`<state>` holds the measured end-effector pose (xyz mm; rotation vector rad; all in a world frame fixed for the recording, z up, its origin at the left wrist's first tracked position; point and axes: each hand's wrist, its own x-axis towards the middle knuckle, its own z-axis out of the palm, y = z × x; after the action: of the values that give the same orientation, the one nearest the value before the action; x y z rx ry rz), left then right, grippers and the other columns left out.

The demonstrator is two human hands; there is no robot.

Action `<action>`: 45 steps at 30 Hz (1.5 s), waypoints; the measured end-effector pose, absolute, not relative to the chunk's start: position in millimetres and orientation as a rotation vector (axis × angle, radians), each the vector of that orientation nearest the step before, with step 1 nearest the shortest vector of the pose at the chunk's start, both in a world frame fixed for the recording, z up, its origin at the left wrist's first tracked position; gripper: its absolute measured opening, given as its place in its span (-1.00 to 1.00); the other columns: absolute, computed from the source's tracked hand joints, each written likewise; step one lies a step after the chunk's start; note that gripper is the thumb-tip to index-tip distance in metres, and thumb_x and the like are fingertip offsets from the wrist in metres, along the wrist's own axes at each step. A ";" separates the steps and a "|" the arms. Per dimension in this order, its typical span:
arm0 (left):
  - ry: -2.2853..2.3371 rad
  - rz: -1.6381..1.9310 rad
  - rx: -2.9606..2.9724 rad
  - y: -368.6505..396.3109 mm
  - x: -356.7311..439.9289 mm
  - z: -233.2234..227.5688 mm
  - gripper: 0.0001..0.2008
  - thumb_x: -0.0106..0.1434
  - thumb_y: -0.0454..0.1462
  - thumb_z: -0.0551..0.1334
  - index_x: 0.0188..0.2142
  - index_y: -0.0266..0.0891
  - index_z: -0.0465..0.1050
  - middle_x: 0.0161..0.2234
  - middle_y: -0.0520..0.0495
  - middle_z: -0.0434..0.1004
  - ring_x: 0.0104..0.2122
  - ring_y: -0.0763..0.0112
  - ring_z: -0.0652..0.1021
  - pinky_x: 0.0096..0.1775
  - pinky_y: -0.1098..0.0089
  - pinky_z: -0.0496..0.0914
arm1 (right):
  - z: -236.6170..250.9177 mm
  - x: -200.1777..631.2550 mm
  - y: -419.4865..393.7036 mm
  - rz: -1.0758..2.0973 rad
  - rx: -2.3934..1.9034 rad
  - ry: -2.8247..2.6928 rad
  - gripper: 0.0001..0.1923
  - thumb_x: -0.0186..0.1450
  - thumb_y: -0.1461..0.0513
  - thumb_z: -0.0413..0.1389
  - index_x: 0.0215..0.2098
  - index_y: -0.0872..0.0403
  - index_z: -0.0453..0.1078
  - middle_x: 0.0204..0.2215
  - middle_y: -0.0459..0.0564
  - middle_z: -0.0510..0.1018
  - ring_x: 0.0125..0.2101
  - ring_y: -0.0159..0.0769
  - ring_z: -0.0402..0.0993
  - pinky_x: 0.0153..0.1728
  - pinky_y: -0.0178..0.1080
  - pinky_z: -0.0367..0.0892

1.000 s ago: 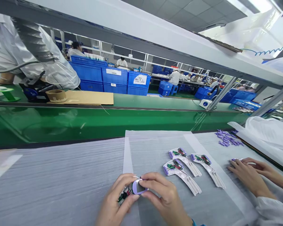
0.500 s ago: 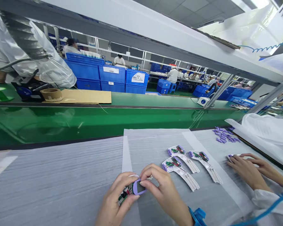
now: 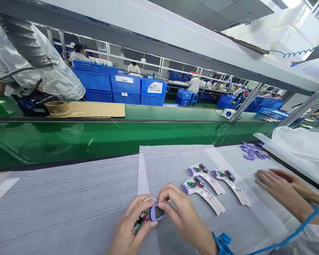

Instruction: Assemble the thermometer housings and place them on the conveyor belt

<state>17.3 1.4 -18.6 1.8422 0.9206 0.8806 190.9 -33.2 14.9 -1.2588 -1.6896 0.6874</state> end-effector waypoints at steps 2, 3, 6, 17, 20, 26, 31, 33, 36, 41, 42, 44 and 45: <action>0.934 0.887 1.850 0.8 18.5 -18.0 -0.79 0.19 -0.23 0.22 -0.16 0.04 0.48 -0.09 -0.02 0.48 -0.08 0.23 0.49 -0.11 0.41 0.41 | 14.4 189.4 -34.3 0.609 -1.256 -1.739 -0.86 0.36 0.36 -0.08 -0.34 0.06 0.23 -0.32 -0.03 0.34 -0.28 -0.32 0.32 -0.28 -0.29 0.26; 0.957 0.895 1.834 0.3 19.4 -17.4 -0.79 0.20 -0.22 0.22 -0.15 0.02 0.48 -0.08 -0.04 0.48 -0.08 0.21 0.49 -0.10 0.38 0.41 | 13.4 188.1 -35.0 0.547 -1.249 -1.761 -0.85 0.36 0.37 -0.10 -0.33 0.06 0.21 -0.30 -0.02 0.34 -0.26 -0.30 0.31 -0.26 -0.27 0.26; 1.049 0.916 1.705 -1.0 21.6 -15.0 -0.78 0.20 -0.15 0.21 -0.16 -0.08 0.47 -0.08 -0.11 0.47 -0.12 0.15 0.49 -0.19 0.34 0.46 | 8.9 183.4 -37.0 0.326 -1.214 -1.808 -0.85 0.36 0.38 -0.12 -0.32 0.06 0.19 -0.29 0.01 0.34 -0.23 -0.24 0.30 -0.22 -0.20 0.26; 1.144 1.234 1.682 -2.9 32.4 -20.7 -0.81 0.19 -0.20 0.20 -0.18 -0.05 0.44 -0.04 -0.06 0.40 -0.01 0.16 0.41 -0.03 0.27 0.34 | -33.3 154.0 -36.0 0.412 -1.358 -1.345 -0.55 0.15 0.14 0.21 -0.04 0.04 0.21 -0.39 -0.09 0.42 -0.45 -0.32 0.34 -0.48 -0.34 0.30; 1.135 1.299 1.650 -8.3 38.9 -23.8 -0.81 0.22 -0.20 0.16 -0.17 -0.03 0.44 -0.03 -0.06 0.38 0.00 0.18 0.40 -0.03 0.27 0.31 | -37.0 145.3 -33.3 0.416 -1.404 -1.229 -0.64 0.14 0.20 0.21 -0.12 0.05 0.25 -0.44 -0.12 0.42 -0.47 -0.33 0.35 -0.49 -0.35 0.28; 1.124 1.083 1.286 -7.3 43.3 -17.4 -0.58 0.15 -0.08 0.22 -0.01 -0.10 0.28 -0.11 -0.08 0.47 -0.12 0.19 0.49 -0.19 0.34 0.39 | -27.4 147.9 -33.8 0.300 -1.403 -1.233 -0.63 0.10 0.30 0.18 -0.11 0.05 0.29 -0.19 0.01 0.46 -0.47 -0.37 0.34 -0.47 -0.34 0.31; 0.944 0.879 1.060 0.0 43.8 -19.1 -0.47 0.05 -0.12 0.29 0.00 -0.12 0.20 -0.45 0.08 0.49 -0.46 0.38 0.50 -0.48 0.50 0.31 | -29.0 155.2 -34.5 0.341 -1.323 -1.328 -0.60 0.12 0.31 0.16 -0.05 0.06 0.30 -0.40 -0.08 0.45 -0.57 -0.40 0.29 -0.56 -0.37 0.25; 0.961 0.965 1.099 -0.1 44.7 -23.8 -0.44 0.04 -0.17 0.30 0.04 -0.13 0.20 -0.34 0.03 0.51 -0.39 0.36 0.51 -0.39 0.46 0.37 | -29.2 156.3 -34.8 0.333 -1.312 -1.343 -0.65 0.14 0.26 0.16 -0.08 0.06 0.31 -0.45 -0.10 0.41 -0.55 -0.38 0.28 -0.55 -0.36 0.24; 1.056 1.095 1.245 -2.4 45.6 -26.9 -0.46 0.05 -0.23 0.27 0.05 -0.15 0.26 -0.07 -0.11 0.44 -0.11 0.18 0.48 -0.11 0.30 0.38 | -26.2 155.1 -35.7 0.324 -1.317 -1.311 -0.67 0.17 0.20 0.15 -0.09 0.05 0.32 -0.43 -0.08 0.40 -0.47 -0.32 0.28 -0.46 -0.31 0.25; 1.059 1.121 1.584 -4.5 42.6 -16.4 -0.69 0.11 -0.23 0.25 -0.10 -0.15 0.41 -0.09 -0.14 0.42 -0.05 0.11 0.44 -0.07 0.25 0.39 | -19.4 152.7 -38.0 0.417 -1.340 -1.335 -0.70 0.20 0.16 0.14 -0.10 0.04 0.35 -0.40 -0.05 0.39 -0.38 -0.26 0.30 -0.37 -0.26 0.24; 1.044 1.117 1.604 -4.6 41.7 -14.7 -0.71 0.14 -0.23 0.23 -0.11 -0.15 0.42 -0.09 -0.15 0.42 -0.06 0.11 0.44 -0.09 0.26 0.41 | -18.8 152.9 -38.6 0.427 -1.343 -1.350 -0.70 0.20 0.16 0.14 -0.10 0.04 0.35 -0.40 -0.05 0.40 -0.38 -0.25 0.31 -0.37 -0.26 0.25; 1.024 1.119 1.619 -5.2 40.4 -13.6 -0.72 0.18 -0.22 0.21 -0.09 -0.15 0.40 -0.09 -0.15 0.40 -0.06 0.13 0.44 -0.13 0.28 0.43 | -18.6 153.7 -39.7 0.430 -1.351 -1.362 -0.70 0.20 0.16 0.14 -0.10 0.03 0.36 -0.40 -0.06 0.39 -0.38 -0.26 0.31 -0.38 -0.27 0.25; 1.017 1.118 1.628 -5.7 40.0 -14.0 -0.71 0.19 -0.22 0.20 -0.07 -0.14 0.38 -0.09 -0.14 0.39 -0.06 0.14 0.44 -0.13 0.29 0.44 | -18.8 154.3 -40.1 0.428 -1.357 -1.357 -0.70 0.20 0.16 0.15 -0.10 0.03 0.36 -0.41 -0.07 0.39 -0.38 -0.26 0.31 -0.38 -0.27 0.25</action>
<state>40.0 -5.7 -14.0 1.6284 1.0170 1.1176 154.3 -40.1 -18.8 -1.3572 -1.3569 0.4278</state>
